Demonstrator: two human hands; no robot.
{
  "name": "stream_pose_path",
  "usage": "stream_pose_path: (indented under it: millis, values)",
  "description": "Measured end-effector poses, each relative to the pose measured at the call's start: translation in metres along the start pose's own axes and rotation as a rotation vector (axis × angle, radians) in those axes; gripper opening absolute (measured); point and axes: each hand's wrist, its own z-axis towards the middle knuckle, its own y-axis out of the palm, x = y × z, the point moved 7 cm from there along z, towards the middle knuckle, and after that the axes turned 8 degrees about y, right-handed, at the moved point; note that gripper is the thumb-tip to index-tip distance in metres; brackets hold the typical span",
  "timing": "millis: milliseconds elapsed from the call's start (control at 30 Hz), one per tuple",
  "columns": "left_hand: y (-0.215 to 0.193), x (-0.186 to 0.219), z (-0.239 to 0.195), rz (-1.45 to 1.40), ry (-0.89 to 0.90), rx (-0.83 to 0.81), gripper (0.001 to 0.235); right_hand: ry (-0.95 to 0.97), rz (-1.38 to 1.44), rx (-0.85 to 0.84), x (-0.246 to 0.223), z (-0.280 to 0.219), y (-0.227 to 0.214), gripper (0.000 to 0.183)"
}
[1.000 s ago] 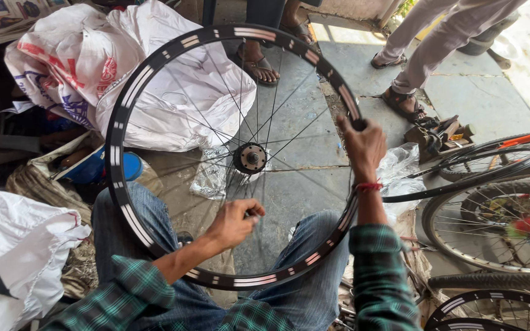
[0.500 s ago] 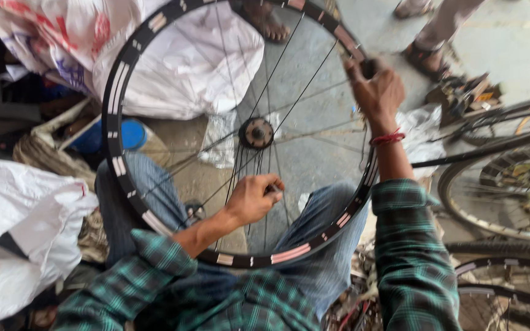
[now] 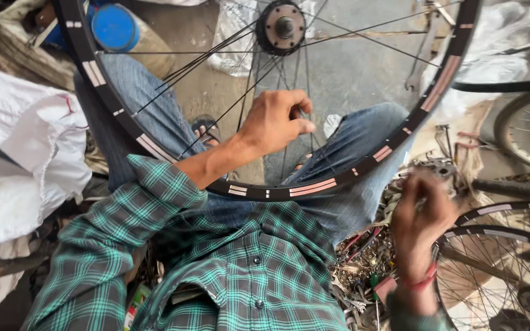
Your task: The person laces a bicycle wheel by inserting spokes through the rim and hub, then tightening them with a spoke wrench. The person works on the wheel while sitting on the ground, occasionally rotating the wheel to access different sections.
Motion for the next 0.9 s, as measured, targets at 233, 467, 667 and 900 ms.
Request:
stream_pose_path:
  millis: [233, 467, 667, 900]
  values:
    - [0.003, 0.005, 0.010, -0.062, 0.000, 0.027, 0.024, 0.298, 0.092, -0.142, -0.024, -0.094, 0.014, 0.012]
    - [0.003, 0.006, 0.012, -0.069, 0.025, 0.054, 0.022, 0.237, 0.089, -0.184, -0.045, -0.093, 0.016, 0.012]
    - [0.006, 0.007, 0.015, -0.069, 0.008, 0.043, 0.020, 0.196, 0.092, -0.244, -0.063, -0.081, 0.016, 0.016]
    - [0.011, 0.002, 0.014, -0.059, -0.036, 0.059, 0.020, 0.158, 0.199, -0.258, -0.086, -0.078, 0.022, 0.014]
